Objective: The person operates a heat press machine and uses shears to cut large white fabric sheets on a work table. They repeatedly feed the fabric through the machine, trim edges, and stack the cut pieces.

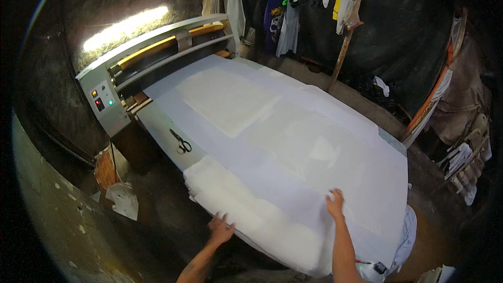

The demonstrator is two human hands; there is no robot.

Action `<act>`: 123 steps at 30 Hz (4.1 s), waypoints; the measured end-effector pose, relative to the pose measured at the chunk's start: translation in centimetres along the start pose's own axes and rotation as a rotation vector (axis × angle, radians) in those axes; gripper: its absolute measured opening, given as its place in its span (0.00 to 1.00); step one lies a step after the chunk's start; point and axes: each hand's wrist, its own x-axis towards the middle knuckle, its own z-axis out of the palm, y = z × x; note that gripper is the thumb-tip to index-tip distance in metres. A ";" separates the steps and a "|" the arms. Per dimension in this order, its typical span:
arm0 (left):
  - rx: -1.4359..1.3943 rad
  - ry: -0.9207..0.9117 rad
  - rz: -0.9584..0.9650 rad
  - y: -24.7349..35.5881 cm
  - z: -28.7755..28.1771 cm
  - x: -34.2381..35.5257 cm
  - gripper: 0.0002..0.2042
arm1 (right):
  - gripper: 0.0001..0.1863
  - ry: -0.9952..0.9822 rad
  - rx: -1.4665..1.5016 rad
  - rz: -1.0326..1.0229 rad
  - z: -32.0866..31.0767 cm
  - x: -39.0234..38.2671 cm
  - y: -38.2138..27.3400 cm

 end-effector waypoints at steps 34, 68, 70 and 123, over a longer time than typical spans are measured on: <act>-0.190 -0.194 0.223 -35.1 -31.7 43.3 0.26 | 0.19 -0.675 0.120 -0.519 45.5 8.5 -58.6; 0.116 -0.113 0.415 -37.9 -34.4 89.5 0.35 | 0.30 -0.243 -0.489 0.460 54.5 26.0 -56.3; 0.130 -0.195 0.367 -37.6 -34.9 89.3 0.37 | 0.29 -0.171 -0.484 0.454 54.5 26.1 -56.1; 0.229 0.135 0.236 -50.4 -40.2 75.2 0.33 | 0.20 -1.247 0.365 0.044 45.0 14.8 -67.0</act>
